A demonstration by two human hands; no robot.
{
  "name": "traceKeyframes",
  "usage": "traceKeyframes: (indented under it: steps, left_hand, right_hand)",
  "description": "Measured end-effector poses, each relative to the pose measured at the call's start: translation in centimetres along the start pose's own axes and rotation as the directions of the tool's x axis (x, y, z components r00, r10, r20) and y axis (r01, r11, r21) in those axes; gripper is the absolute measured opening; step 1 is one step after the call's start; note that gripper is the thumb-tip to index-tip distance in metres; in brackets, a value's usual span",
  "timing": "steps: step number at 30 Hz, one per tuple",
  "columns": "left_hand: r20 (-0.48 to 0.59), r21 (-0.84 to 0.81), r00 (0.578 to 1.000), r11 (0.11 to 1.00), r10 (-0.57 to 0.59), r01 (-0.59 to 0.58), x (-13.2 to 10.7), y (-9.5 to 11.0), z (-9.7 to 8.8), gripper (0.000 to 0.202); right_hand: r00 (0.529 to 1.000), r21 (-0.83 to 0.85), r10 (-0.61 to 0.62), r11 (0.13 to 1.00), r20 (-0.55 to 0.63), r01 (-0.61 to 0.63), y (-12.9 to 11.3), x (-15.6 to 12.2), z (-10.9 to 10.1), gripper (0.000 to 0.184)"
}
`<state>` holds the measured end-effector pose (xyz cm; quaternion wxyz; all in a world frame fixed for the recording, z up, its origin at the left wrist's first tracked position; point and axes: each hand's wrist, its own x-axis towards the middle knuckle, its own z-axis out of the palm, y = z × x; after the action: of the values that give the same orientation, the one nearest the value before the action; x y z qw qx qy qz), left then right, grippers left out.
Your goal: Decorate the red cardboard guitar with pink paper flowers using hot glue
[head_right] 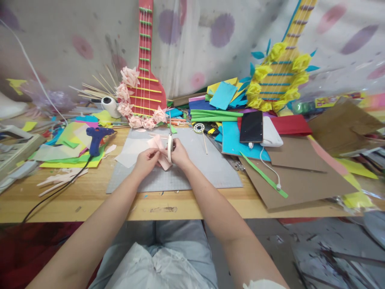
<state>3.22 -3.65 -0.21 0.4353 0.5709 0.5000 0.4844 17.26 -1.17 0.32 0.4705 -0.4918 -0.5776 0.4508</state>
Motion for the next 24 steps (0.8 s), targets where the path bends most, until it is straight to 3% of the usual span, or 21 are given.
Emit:
traceKeyframes:
  steps: [4, 16, 24]
  left_hand:
    - [-0.001, 0.044, 1.0, 0.999, 0.029, -0.028, -0.1, -0.1, -0.1, 0.023]
    - [-0.078, -0.015, 0.996, 0.999, -0.044, 0.043, 0.0, 0.1, 0.0, 0.016]
    - [-0.072, -0.083, 0.996, 0.995, -0.052, 0.046, 0.0, 0.5, -0.3, 0.023]
  right_hand:
    - [1.0, -0.028, -0.014, 1.0, -0.012, 0.014, 0.2, 0.1, 0.1, 0.04]
    - [0.994, 0.06, -0.034, 0.997, -0.103, 0.04, -0.1, 0.4, -0.6, 0.032]
    - [0.992, 0.135, 0.105, 0.986, -0.07, -0.095, -1.4, -0.2, -1.5, 0.04]
